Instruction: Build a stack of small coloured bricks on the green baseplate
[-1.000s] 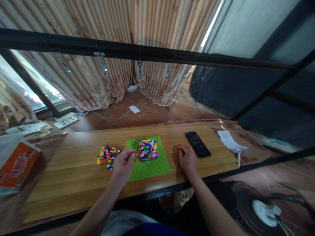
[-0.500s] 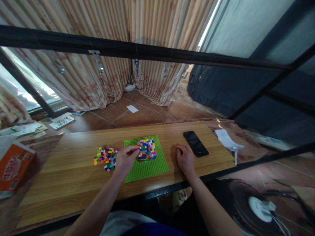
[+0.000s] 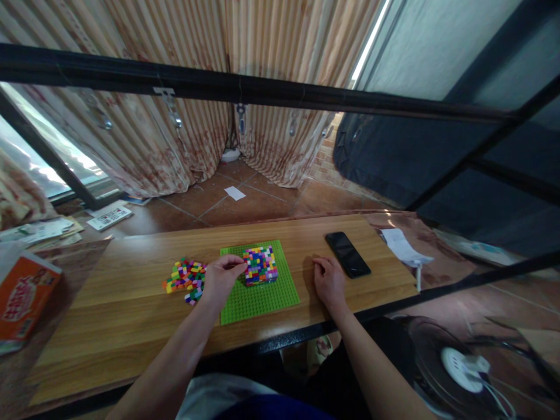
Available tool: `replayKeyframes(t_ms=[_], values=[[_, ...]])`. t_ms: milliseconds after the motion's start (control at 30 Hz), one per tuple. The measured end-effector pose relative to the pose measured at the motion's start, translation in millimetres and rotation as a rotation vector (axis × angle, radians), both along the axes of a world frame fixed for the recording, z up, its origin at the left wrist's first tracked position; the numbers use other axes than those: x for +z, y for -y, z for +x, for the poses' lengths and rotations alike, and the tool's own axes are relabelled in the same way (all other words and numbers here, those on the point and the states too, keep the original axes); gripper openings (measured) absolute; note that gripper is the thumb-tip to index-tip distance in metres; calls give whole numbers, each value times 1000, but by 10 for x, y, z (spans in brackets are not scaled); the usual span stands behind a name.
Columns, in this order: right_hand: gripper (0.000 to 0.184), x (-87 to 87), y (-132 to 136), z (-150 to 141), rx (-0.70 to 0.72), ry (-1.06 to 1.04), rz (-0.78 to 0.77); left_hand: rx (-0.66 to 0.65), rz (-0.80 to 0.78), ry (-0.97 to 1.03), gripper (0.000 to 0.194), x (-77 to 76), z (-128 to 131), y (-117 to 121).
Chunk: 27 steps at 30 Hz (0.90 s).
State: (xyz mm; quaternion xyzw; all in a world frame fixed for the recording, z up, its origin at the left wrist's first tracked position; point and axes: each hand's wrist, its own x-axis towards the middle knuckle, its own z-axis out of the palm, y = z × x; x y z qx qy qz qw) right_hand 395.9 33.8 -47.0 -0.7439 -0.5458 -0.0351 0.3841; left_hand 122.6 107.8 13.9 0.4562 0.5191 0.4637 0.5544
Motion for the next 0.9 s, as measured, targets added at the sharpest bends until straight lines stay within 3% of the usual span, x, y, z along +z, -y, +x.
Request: replayKeyframes(t_ms=[200, 567, 900], values=[[26, 6, 1, -4, 2, 12, 8, -48, -93, 45, 23, 83, 17, 20], [26, -19, -6, -1, 8, 3, 4, -9, -108, 72, 23, 58, 56, 50], [25, 1, -10, -10, 15, 4, 25, 100, -176, 233, 39, -39, -181, 242]])
